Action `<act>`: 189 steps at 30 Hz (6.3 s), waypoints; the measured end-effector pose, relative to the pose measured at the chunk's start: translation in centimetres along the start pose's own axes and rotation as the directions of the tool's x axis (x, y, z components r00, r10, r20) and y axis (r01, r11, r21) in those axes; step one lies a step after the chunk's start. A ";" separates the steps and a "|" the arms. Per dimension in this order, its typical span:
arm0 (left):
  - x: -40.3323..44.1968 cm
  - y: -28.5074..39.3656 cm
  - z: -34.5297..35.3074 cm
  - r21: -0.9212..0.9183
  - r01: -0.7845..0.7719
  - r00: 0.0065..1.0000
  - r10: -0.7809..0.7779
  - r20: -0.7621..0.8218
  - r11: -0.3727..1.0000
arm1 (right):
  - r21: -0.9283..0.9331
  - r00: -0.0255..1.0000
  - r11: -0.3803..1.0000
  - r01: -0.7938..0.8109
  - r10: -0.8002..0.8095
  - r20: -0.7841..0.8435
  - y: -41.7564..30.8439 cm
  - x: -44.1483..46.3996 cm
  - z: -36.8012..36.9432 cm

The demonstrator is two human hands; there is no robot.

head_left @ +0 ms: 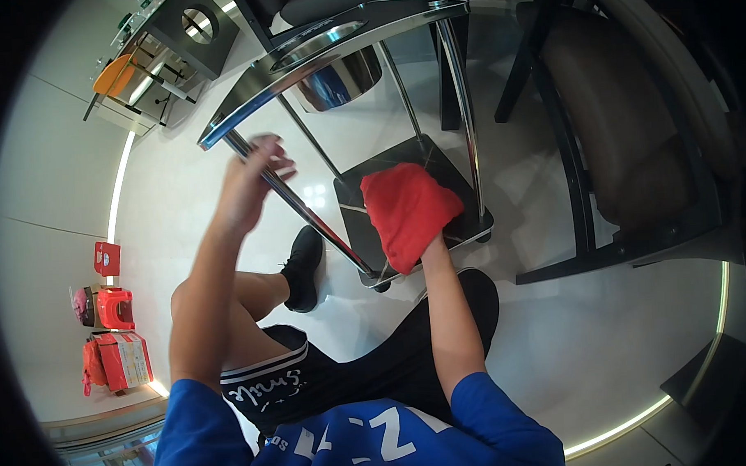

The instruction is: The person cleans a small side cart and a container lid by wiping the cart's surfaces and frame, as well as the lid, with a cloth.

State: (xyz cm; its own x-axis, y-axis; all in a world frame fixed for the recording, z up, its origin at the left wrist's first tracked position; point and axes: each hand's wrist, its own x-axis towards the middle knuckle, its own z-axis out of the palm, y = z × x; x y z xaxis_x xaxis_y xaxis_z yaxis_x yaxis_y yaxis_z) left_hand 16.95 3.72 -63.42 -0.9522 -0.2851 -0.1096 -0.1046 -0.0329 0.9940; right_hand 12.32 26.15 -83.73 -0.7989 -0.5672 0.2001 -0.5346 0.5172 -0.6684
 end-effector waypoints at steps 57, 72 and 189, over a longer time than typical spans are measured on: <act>3.4 2.7 -2.4 0.249 -0.030 0.992 0.059 -0.110 0.968 | -0.560 0.830 0.828 0.020 0.298 0.471 9.0 13.7 13.5; 4.7 2.2 -1.3 0.212 0.026 0.989 0.006 -0.151 0.977 | -0.578 0.921 0.813 0.065 0.174 0.348 6.0 3.5 7.8; 11.2 -1.6 -10.4 0.897 0.186 0.915 0.262 -0.307 0.401 | 0.683 0.889 0.690 0.241 0.125 -0.440 3.9 -3.0 -1.6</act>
State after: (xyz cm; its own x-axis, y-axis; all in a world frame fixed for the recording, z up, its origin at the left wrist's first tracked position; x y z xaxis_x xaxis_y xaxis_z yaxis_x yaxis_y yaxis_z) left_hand 9.38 -9.37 -66.24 -0.8104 -0.5637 0.1597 -0.4768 0.7929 0.3794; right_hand 12.21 30.84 -85.79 -0.8986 -0.1573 0.4096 -0.3730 -0.2175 -0.9020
